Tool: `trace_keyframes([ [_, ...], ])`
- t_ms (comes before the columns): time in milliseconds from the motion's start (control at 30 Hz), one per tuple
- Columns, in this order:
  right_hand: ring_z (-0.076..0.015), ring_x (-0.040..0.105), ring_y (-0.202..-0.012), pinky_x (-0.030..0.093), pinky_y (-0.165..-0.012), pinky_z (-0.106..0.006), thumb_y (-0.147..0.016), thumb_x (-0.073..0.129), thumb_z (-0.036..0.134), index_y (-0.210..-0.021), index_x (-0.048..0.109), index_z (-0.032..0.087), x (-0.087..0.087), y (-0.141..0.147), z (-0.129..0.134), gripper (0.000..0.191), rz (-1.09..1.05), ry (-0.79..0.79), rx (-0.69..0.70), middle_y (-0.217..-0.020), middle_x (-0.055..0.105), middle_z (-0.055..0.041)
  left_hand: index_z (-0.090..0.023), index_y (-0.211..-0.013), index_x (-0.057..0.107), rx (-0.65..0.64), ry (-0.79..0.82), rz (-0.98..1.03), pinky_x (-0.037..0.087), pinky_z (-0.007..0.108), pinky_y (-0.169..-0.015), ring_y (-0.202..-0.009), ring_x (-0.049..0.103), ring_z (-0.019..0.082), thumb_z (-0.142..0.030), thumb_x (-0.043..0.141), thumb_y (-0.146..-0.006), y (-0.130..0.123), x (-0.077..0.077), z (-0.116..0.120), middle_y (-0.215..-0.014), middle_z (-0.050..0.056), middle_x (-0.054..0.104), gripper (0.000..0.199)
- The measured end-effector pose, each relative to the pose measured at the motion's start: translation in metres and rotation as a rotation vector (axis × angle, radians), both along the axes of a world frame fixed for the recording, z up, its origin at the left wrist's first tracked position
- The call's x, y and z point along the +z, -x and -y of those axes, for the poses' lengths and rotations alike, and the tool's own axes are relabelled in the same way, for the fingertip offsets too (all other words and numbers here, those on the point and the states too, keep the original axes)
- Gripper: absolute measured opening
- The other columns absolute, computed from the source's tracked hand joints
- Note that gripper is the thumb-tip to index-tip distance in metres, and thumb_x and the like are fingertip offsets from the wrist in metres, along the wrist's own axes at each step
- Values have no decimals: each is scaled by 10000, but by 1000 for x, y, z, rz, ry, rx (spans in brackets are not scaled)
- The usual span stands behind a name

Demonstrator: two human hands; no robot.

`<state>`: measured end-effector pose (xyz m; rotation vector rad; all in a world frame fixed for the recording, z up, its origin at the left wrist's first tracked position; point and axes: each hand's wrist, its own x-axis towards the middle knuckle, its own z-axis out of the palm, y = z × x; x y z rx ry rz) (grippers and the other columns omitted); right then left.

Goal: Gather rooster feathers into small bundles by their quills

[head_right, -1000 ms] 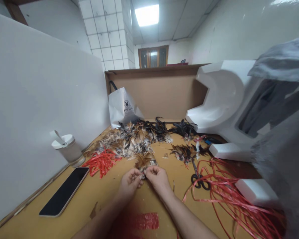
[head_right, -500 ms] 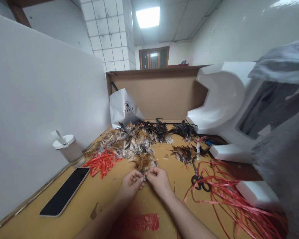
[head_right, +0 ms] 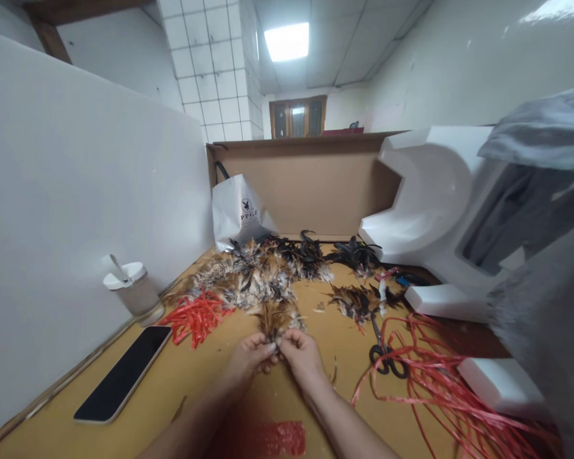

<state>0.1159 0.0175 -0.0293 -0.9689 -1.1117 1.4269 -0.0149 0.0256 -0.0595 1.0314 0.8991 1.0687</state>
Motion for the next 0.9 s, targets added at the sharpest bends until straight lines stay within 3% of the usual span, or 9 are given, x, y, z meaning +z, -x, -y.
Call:
trace_keyframes([
  [167, -98, 440, -458, 301, -490, -215, -585, 654, 409, -530, 487, 158, 7, -3, 3, 307, 44, -29, 48, -467, 527, 24, -125, -679, 553, -47, -92, -26, 309, 180, -404, -379, 436, 58, -350, 655, -614, 6, 8, 2, -514, 1, 581, 255],
  [400, -79, 415, -436, 278, -478, -209, -602, 649, 414, -548, 510, 145, 7, -4, 4, 307, -49, 3, 124, -477, 525, 19, -100, -691, 602, -154, 87, 158, 269, 148, -403, -423, 441, 29, -321, 641, -640, 3, 27, 15, -635, 35, 599, 231],
  [500, -71, 380, -414, 244, -451, -201, -575, 664, 415, -524, 477, 153, 5, -3, 2, 326, -52, 29, 56, -452, 494, 34, -114, -704, 600, -113, 85, 120, 304, 164, -421, -454, 483, 57, -375, 639, -625, 3, 25, 12, -666, 44, 616, 276],
  [667, -68, 337, -414, 218, -441, -199, -566, 672, 369, -539, 466, 165, 4, -3, 0, 291, -14, 20, -29, -438, 445, 61, -124, -637, 576, 54, -40, -112, 297, 186, -399, -381, 430, 63, -415, 660, -571, 3, 17, 4, -496, 1, 564, 311],
  [767, -64, 327, -423, 219, -443, -198, -577, 667, 351, -544, 470, 164, 3, -2, 0, 274, 10, 0, -48, -445, 431, 67, -138, -600, 548, 162, -86, -165, 254, 184, -378, -351, 365, 49, -404, 678, -539, 0, 20, 5, -428, -37, 507, 303],
  [900, -56, 308, -406, 196, -427, -196, -597, 653, 357, -539, 466, 159, 0, -2, 1, 279, 21, 9, -31, -433, 421, 67, -144, -531, 523, 185, -103, -187, 205, 187, -374, -341, 307, 37, -379, 674, -546, -1, 27, 9, -378, -59, 446, 279],
])
